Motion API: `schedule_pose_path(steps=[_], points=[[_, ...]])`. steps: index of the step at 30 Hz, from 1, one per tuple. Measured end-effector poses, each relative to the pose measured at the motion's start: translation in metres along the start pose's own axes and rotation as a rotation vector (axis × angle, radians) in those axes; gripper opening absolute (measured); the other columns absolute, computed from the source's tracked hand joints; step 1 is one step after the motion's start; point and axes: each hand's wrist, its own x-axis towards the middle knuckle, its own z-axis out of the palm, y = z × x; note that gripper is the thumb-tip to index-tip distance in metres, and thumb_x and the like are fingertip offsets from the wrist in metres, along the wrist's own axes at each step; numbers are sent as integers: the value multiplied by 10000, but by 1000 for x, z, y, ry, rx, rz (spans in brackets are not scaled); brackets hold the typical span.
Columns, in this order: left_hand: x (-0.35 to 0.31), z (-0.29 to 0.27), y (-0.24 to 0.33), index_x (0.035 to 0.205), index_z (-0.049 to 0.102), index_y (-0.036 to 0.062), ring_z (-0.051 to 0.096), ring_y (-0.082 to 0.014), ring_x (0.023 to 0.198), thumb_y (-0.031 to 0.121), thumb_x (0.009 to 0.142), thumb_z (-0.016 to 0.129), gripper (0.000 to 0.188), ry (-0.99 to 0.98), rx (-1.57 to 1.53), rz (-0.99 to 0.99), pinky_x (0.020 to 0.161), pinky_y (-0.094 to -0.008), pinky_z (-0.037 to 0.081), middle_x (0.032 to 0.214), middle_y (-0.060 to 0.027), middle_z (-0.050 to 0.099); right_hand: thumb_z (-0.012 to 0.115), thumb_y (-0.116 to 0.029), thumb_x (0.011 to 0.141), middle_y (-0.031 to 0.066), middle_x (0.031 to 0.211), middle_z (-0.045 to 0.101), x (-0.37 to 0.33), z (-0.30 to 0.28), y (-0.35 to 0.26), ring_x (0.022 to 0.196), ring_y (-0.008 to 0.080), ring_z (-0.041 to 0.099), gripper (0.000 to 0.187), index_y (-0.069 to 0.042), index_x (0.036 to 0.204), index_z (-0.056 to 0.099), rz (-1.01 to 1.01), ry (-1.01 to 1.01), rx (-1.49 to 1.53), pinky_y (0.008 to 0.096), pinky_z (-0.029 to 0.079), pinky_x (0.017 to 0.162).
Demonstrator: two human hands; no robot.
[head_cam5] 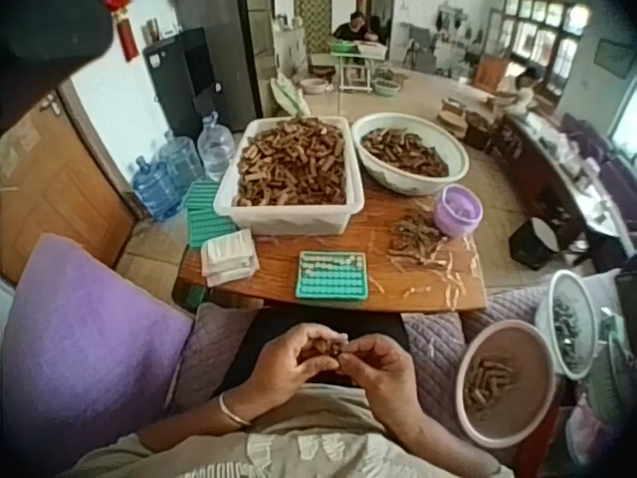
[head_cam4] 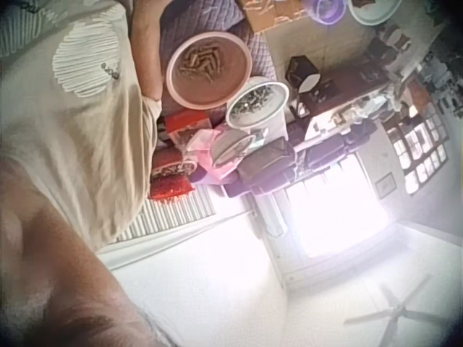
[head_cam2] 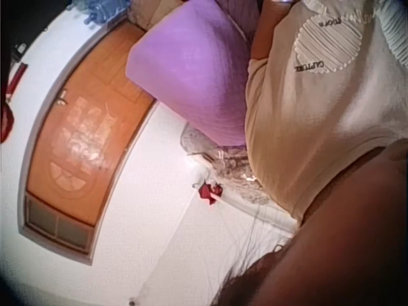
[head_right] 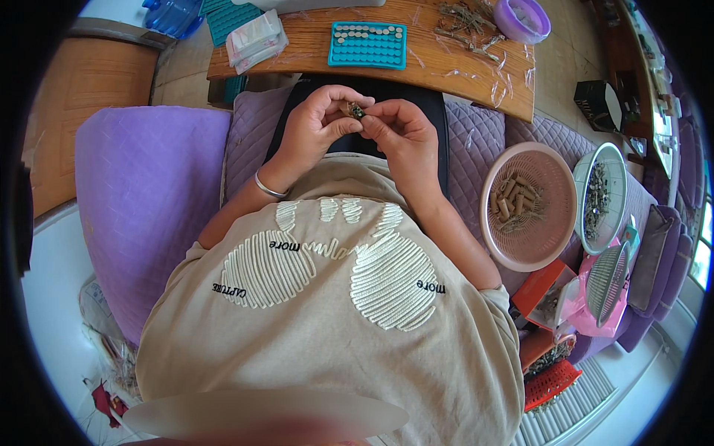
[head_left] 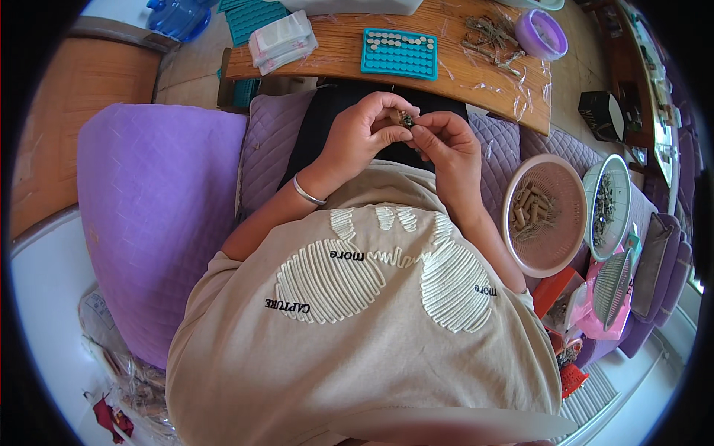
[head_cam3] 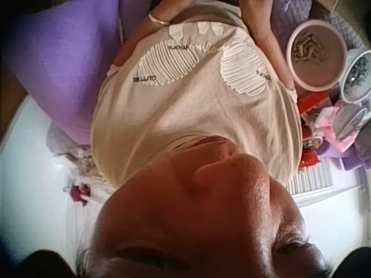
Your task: The person assembles small objects by hand, inserting a small component into a wooden block and securing it.
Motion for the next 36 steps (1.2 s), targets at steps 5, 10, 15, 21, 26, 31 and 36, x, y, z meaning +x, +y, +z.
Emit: schedule_pose_path(steps=[5, 10, 15, 21, 26, 31, 36], points=[[-1, 1, 0, 1145, 530, 5, 618, -160, 1032, 98, 865, 663, 323, 13, -17, 5, 897, -287, 506, 1155, -124, 629, 671, -30, 859, 17, 809, 651, 1, 0, -5, 715, 53, 586, 99, -11, 949, 634, 28, -40, -14, 184, 457, 613], [1, -3, -2, 1141, 537, 11, 623, -164, 1033, 96, 873, 650, 304, 2, 70, 81, 886, -276, 506, 1155, -127, 636, 668, -1, 852, 21, 804, 644, 0, 2, -5, 723, 56, 581, 102, -1, 946, 630, 27, -38, 11, 197, 480, 648], [4, -10, 11, 1124, 561, 21, 631, -104, 910, 99, 853, 669, 302, -55, 276, 40, 821, -243, 507, 1132, -89, 661, 660, 1, 858, 12, 797, 631, 1, -1, 1, 720, 53, 569, 91, -1, 943, 629, -6, -50, -48, 192, 475, 651], [5, -11, 12, 1113, 580, 30, 615, -65, 831, 97, 840, 682, 300, -70, 360, 13, 778, -229, 505, 1098, -60, 678, 650, -5, 869, -3, 815, 622, 1, 1, 3, 730, 38, 552, 78, -5, 945, 631, -9, -38, -34, 188, 462, 649], [4, -14, 5, 1125, 571, 17, 626, -94, 899, 87, 862, 663, 287, -112, 289, -24, 808, -243, 510, 1095, -73, 670, 656, 33, 809, 75, 856, 637, 3, 3, -9, 763, 186, 615, 176, -26, 974, 664, -452, -110, -645, 287, 495, 684], [0, -12, -7, 1157, 535, 10, 589, -169, 1074, 100, 904, 614, 280, -28, -192, -87, 926, -310, 507, 1204, -125, 596, 657, 56, 768, 114, 903, 598, 4, 7, -6, 786, 245, 614, 228, -33, 977, 665, -505, -115, -740, 324, 504, 693], [-5, -10, -9, 1171, 512, 22, 583, -204, 1121, 104, 925, 581, 269, 6, -388, -123, 978, -356, 486, 1240, -130, 569, 650, 75, 760, 116, 954, 559, 2, 8, 0, 770, 222, 609, 295, -27, 1034, 608, -342, -79, -655, 308, 506, 666]])
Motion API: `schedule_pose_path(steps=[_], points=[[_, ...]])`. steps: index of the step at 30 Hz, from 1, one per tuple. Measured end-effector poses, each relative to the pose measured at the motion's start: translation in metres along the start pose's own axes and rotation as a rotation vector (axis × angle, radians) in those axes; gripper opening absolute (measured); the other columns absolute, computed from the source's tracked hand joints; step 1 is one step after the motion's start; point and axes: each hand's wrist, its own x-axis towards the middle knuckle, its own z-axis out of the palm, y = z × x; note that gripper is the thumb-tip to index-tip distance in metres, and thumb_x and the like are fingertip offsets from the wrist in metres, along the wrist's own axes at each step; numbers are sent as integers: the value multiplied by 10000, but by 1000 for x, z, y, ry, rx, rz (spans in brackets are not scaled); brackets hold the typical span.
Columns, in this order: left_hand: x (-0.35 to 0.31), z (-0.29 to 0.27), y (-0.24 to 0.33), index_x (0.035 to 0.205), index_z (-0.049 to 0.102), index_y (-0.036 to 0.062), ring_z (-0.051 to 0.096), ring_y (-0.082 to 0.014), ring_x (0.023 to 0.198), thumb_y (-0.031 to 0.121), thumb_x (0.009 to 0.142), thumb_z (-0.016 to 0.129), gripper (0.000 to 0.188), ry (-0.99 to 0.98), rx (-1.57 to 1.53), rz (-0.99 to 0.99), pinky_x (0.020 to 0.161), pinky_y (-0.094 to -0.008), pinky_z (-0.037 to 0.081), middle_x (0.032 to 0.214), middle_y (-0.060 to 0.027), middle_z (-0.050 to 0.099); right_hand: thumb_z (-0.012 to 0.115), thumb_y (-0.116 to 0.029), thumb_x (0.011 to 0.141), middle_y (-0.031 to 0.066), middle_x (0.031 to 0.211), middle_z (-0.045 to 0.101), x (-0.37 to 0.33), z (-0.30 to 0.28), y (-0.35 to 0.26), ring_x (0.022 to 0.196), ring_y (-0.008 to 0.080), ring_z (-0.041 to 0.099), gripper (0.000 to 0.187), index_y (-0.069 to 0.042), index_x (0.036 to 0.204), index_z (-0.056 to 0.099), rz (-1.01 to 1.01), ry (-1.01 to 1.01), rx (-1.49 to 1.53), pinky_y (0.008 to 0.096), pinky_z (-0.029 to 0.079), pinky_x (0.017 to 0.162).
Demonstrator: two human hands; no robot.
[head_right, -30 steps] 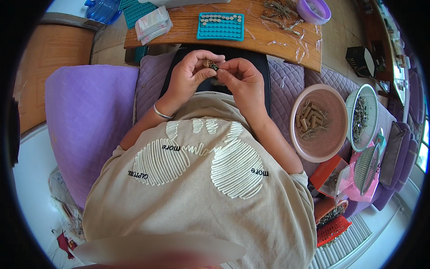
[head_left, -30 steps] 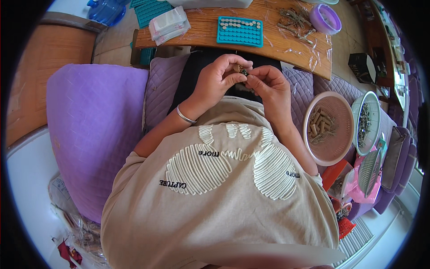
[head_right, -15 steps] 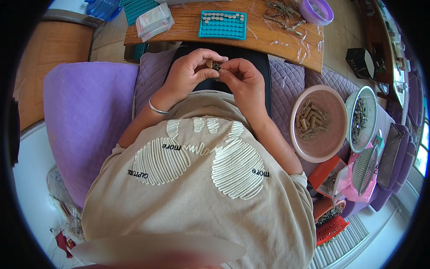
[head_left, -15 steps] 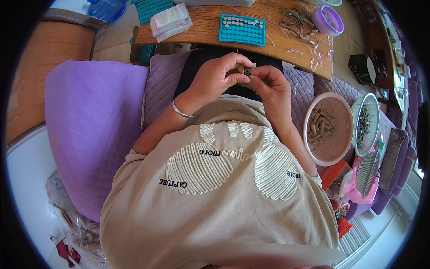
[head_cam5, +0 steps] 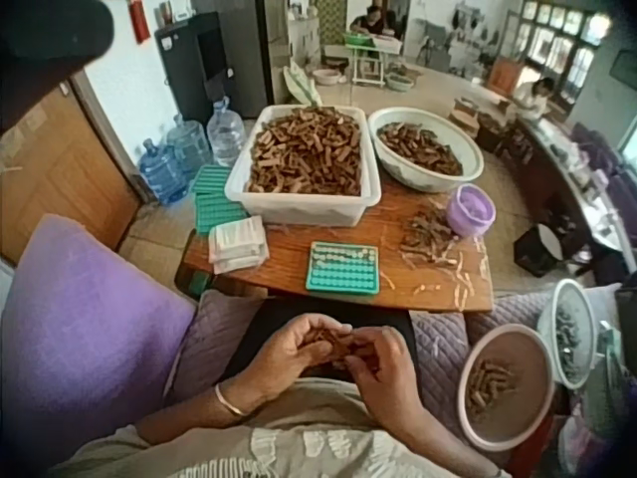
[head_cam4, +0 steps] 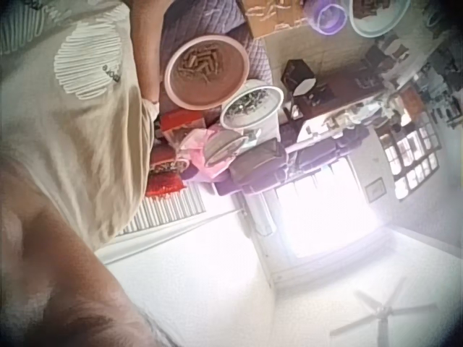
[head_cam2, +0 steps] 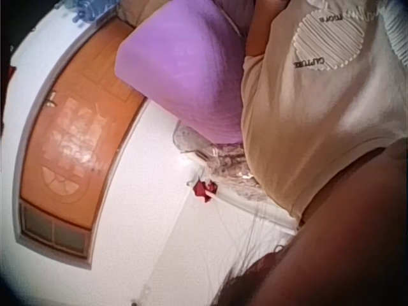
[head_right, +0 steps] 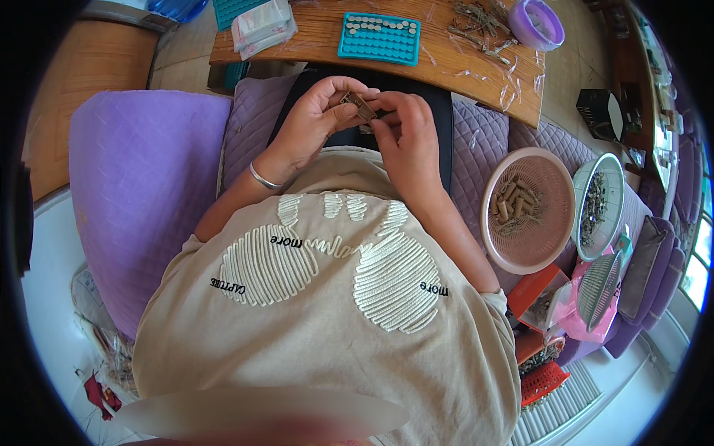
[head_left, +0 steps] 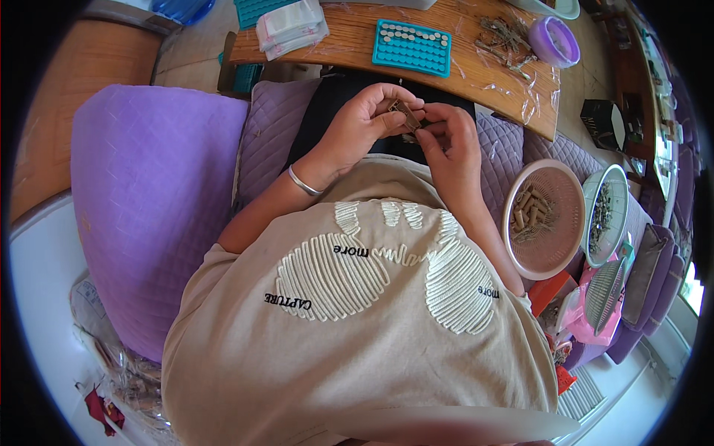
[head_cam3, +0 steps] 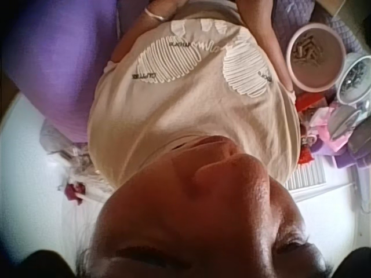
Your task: The person assembles small objects by hand, inserting a small component into a wooden block and securing it.
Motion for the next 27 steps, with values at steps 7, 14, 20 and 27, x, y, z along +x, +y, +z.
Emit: schedule_pose_path(steps=[7, 14, 20, 27], points=[[2, 2, 4, 1140, 515, 11, 587, -197, 1111, -10, 939, 495, 203, 79, -112, -59, 959, -338, 502, 1163, -112, 593, 628, 93, 786, 108, 973, 551, 0, 4, 13, 785, 191, 604, 300, -20, 1051, 540, 45, 61, 28, 278, 509, 680], [7, -9, -7, 1138, 523, 30, 592, -195, 1089, 95, 939, 559, 212, 111, -108, -59, 975, -366, 492, 1172, -118, 600, 632, 96, 737, 140, 982, 593, 10, 10, 25, 888, 317, 611, 266, -49, 956, 669, -236, -9, -188, 369, 523, 746], [20, -32, -18, 1190, 535, 29, 593, -193, 1084, 86, 945, 546, 252, 245, -239, -95, 963, -355, 497, 1168, -98, 604, 687, -8, 736, 144, 1040, 612, 49, 10, 32, 889, 311, 613, 232, -63, 962, 684, -255, -134, -242, 391, 504, 794], [52, -50, -6, 1312, 506, 53, 590, -175, 1078, 120, 956, 539, 364, 242, -312, -104, 943, -297, 482, 1198, -88, 595, 711, -106, 746, 55, 867, 615, 143, 13, 78, 812, 284, 597, 120, -117, 865, 711, -331, 188, -540, 388, 496, 712]])
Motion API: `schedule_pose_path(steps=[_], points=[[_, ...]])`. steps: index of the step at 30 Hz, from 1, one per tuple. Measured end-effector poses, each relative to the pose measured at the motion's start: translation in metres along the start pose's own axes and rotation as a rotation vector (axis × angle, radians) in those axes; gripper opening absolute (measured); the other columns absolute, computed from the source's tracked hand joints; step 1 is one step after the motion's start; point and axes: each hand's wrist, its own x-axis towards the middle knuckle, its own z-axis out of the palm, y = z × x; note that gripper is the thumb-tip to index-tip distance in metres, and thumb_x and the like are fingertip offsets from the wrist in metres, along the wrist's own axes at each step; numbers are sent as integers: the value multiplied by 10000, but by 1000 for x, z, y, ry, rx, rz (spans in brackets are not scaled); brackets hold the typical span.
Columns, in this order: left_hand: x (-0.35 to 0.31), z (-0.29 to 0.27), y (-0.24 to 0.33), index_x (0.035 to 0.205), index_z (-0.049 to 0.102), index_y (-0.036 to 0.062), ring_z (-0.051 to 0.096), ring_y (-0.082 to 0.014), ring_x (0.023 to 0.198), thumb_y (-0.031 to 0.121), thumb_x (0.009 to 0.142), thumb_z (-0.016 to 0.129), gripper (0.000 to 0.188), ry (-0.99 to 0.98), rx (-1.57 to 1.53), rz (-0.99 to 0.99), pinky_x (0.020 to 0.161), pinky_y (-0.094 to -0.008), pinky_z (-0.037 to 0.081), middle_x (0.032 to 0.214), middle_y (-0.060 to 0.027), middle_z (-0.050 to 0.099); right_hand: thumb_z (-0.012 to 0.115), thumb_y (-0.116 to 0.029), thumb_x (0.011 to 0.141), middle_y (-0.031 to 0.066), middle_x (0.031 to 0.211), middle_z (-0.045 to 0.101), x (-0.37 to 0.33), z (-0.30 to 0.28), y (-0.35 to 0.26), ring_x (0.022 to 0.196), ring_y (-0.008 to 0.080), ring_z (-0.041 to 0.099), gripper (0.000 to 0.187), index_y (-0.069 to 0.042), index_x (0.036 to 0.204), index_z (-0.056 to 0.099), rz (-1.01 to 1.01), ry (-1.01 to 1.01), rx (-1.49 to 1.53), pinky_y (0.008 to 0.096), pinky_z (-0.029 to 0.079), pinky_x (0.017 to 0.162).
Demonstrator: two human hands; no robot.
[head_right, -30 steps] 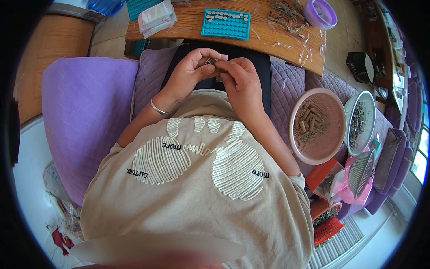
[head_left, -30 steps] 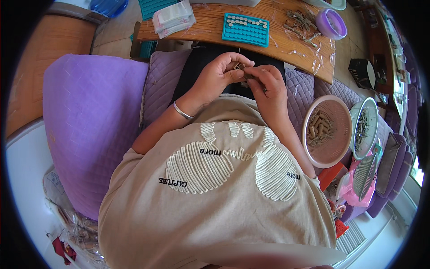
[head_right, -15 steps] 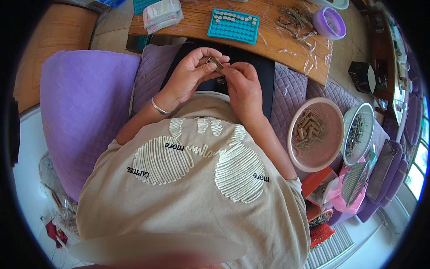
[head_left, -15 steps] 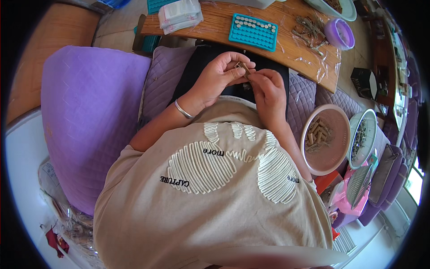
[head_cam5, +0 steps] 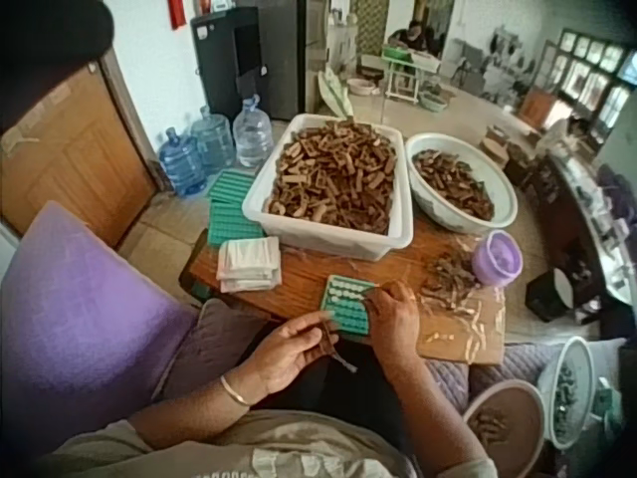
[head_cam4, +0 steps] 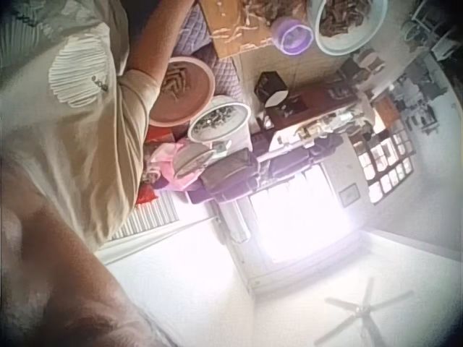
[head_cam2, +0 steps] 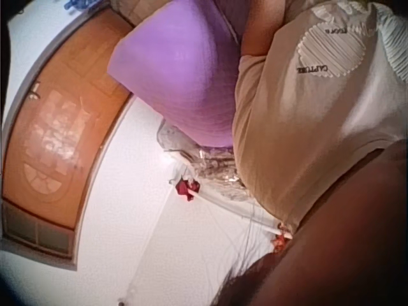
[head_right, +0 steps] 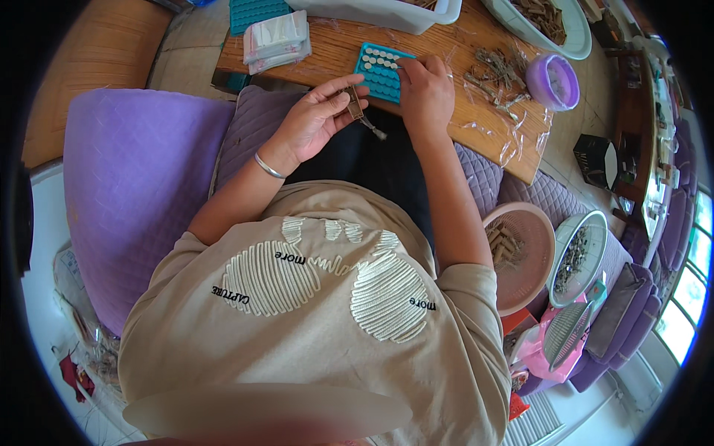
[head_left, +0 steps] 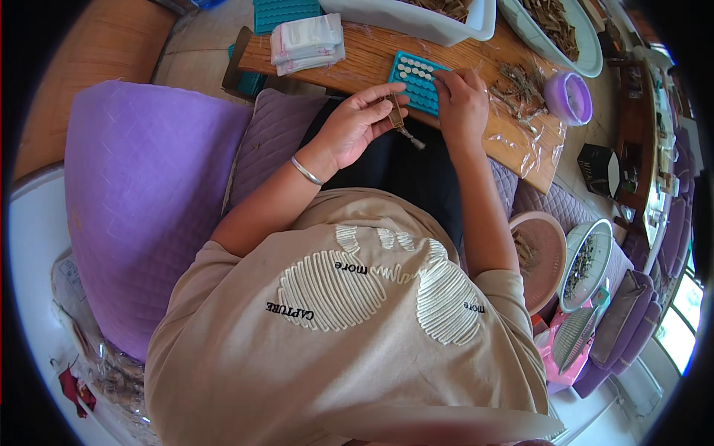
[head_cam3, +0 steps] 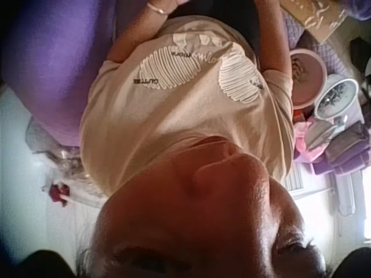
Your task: The person assembles small objects by hand, inserting a small component into a wooden block and securing it.
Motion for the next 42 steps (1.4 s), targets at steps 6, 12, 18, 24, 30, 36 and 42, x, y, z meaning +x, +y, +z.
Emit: schedule_pose_path(steps=[6, 12, 18, 24, 30, 36, 42], points=[[6, -6, 4, 1320, 505, 65, 593, -162, 1058, 132, 965, 526, 361, -27, 25, -51, 927, -286, 482, 1197, -88, 596, 711, -138, 748, 30, 875, 601, 12, 12, 11, 868, 266, 586, 118, -153, 865, 717, -42, -99, -142, 391, 501, 712], [10, -13, -1, 1180, 572, 70, 611, -172, 1033, 105, 948, 552, 236, -28, -6, -38, 916, -299, 493, 1165, -101, 615, 691, -131, 771, 38, 888, 598, 13, 9, 8, 884, 274, 583, 94, -140, 862, 712, -28, -117, -95, 387, 499, 728], [12, -17, -6, 1128, 596, 93, 630, -175, 991, 100, 930, 584, 199, 4, -56, -35, 882, -293, 507, 1107, -95, 645, 702, -127, 765, 45, 886, 599, 13, 13, 8, 879, 276, 584, 104, -135, 867, 711, -62, -149, -36, 391, 494, 732], [12, -18, -4, 1124, 604, 95, 637, -165, 978, 115, 923, 601, 201, 23, -89, -45, 847, -281, 518, 1100, -87, 651, 713, -114, 749, 56, 880, 612, 8, 9, -1, 861, 279, 589, 67, -92, 809, 695, -39, -105, -6, 404, 483, 728], [11, -18, -5, 1128, 606, 87, 635, -141, 962, 127, 916, 618, 216, -11, -65, 12, 818, -256, 510, 1053, -52, 652, 739, -43, 697, 72, 845, 614, -17, 3, -36, 806, 261, 589, 116, -72, 796, 687, -15, -48, 374, 371, 463, 704], [8, -15, -6, 1128, 599, 66, 639, -118, 922, 130, 906, 632, 233, 100, 126, 45, 827, -268, 512, 988, -18, 641, 740, -51, 701, 63, 843, 614, -23, 3, -40, 808, 253, 589, 133, -74, 827, 703, -116, -99, 367, 366, 463, 713], [11, -17, -1, 1130, 581, 45, 640, -147, 939, 124, 930, 590, 216, 110, 63, 26, 840, -290, 516, 1050, -72, 657, 728, -91, 715, 34, 903, 621, 11, 22, -20, 863, 254, 584, 124, -111, 838, 716, -102, -14, 98, 384, 471, 724]])
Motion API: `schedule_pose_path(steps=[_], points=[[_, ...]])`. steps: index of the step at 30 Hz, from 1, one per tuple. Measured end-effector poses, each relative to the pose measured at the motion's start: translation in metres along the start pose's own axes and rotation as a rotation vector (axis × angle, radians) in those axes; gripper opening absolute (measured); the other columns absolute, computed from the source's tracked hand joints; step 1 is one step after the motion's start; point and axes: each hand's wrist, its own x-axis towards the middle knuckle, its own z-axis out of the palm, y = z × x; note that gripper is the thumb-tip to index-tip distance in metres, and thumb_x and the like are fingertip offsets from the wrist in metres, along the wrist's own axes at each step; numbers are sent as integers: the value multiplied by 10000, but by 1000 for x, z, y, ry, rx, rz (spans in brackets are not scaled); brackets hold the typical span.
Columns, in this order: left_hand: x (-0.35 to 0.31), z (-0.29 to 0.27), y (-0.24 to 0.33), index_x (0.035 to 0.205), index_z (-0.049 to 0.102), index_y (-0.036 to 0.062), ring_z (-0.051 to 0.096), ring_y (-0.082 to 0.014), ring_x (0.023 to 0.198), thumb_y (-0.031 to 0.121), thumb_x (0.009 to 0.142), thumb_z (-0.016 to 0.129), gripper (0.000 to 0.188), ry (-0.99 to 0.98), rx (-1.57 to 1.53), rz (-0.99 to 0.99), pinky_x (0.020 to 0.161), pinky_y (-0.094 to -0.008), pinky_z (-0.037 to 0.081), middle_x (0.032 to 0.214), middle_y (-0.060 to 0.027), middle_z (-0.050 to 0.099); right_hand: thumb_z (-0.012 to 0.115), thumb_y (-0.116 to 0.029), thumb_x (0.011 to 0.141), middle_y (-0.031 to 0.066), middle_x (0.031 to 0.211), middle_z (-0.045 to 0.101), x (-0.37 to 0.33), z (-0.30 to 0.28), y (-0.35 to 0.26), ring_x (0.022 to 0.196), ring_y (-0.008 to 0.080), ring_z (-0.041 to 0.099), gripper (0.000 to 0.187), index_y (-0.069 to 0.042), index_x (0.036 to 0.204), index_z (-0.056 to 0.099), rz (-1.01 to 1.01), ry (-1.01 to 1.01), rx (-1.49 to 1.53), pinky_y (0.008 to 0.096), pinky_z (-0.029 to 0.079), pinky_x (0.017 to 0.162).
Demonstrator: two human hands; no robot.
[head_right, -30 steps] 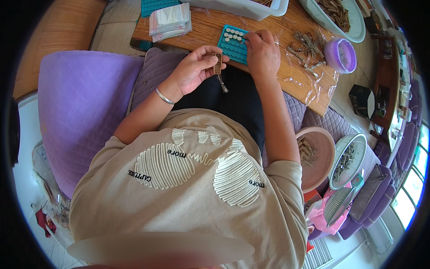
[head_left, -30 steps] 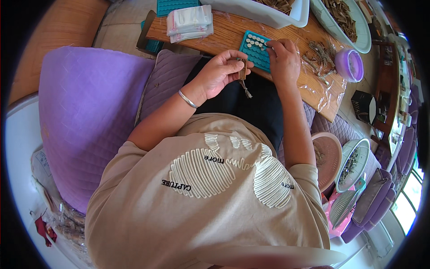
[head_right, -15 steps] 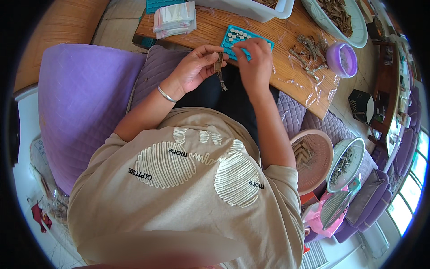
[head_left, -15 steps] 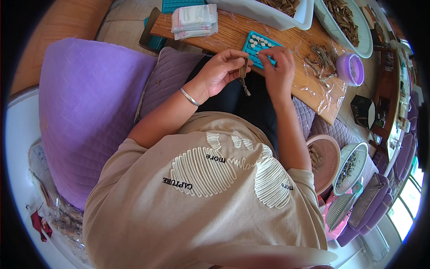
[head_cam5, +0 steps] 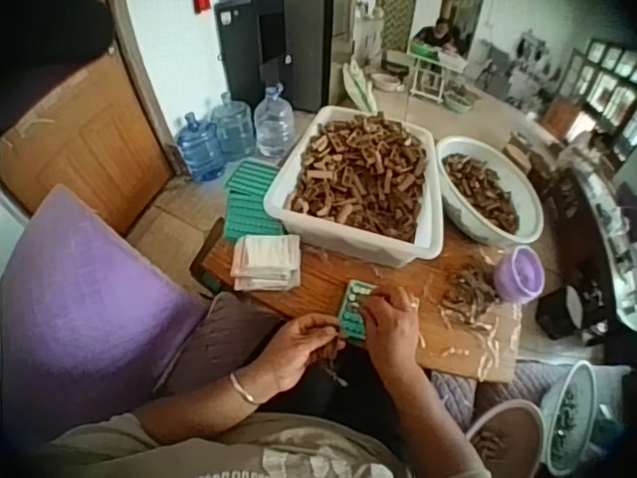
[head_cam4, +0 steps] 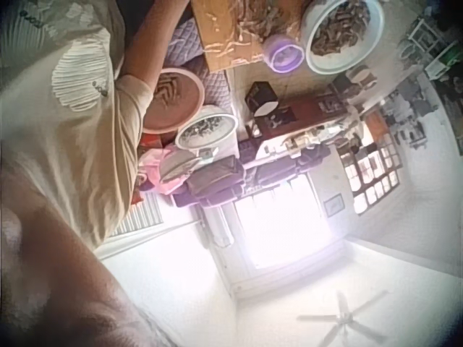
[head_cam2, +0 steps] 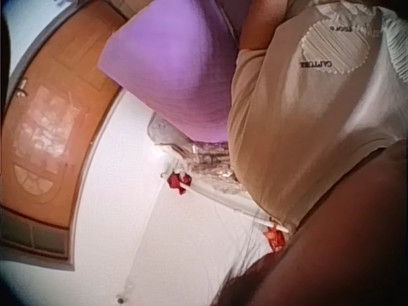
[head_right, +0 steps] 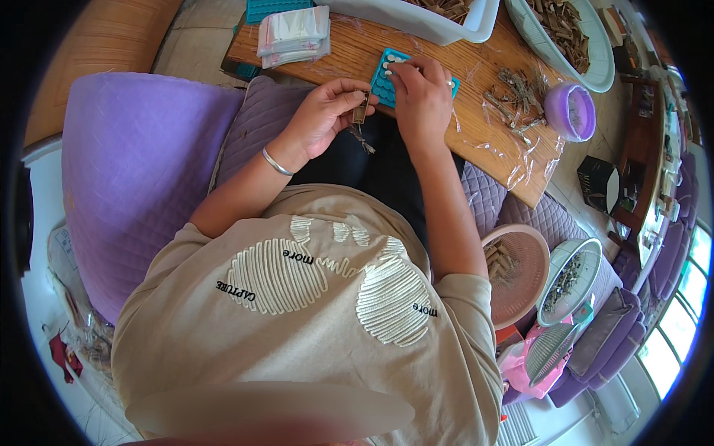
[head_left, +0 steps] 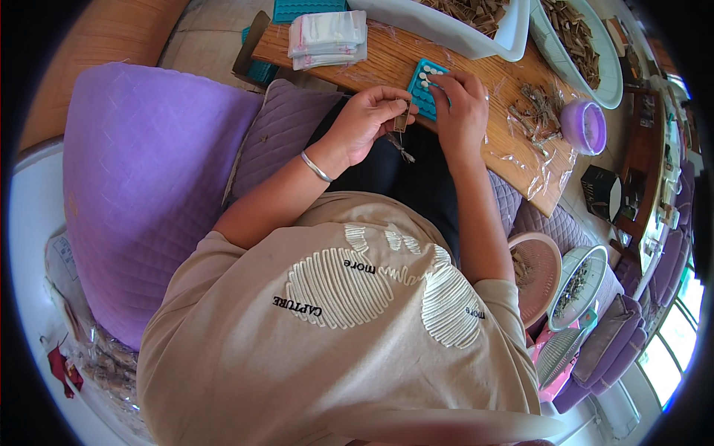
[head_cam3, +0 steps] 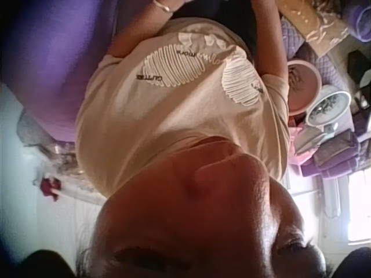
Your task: The person assembles small objects by hand, inserting a small component into a wooden block and securing it.
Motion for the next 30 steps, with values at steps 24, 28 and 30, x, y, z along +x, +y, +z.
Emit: schedule_pose_path(steps=[24, 28, 30], points=[[0, -4, 1, 1108, 593, 58, 642, -140, 929, 127, 916, 615, 206, 23, 34, 13, 825, -273, 511, 1021, -41, 655, 719, -64, 711, 66, 915, 631, 0, 0, -5, 877, 270, 575, 131, -88, 838, 696, -15, -133, 224, 381, 446, 772], [5, -6, 5, 1111, 587, 58, 644, -163, 942, 113, 927, 585, 192, 21, -13, -11, 834, -287, 514, 1057, -87, 662, 708, -94, 728, 45, 950, 632, 21, 14, 7, 919, 270, 568, 87, -93, 815, 704, -58, -84, -31, 392, 454, 789], [5, -8, 7, 1112, 586, 57, 645, -171, 947, 111, 929, 577, 191, 24, -19, -21, 840, -293, 515, 1069, -100, 662, 704, -103, 731, 35, 962, 631, 23, 16, 10, 926, 270, 565, 77, -95, 808, 702, -93, -93, -102, 396, 457, 794]])
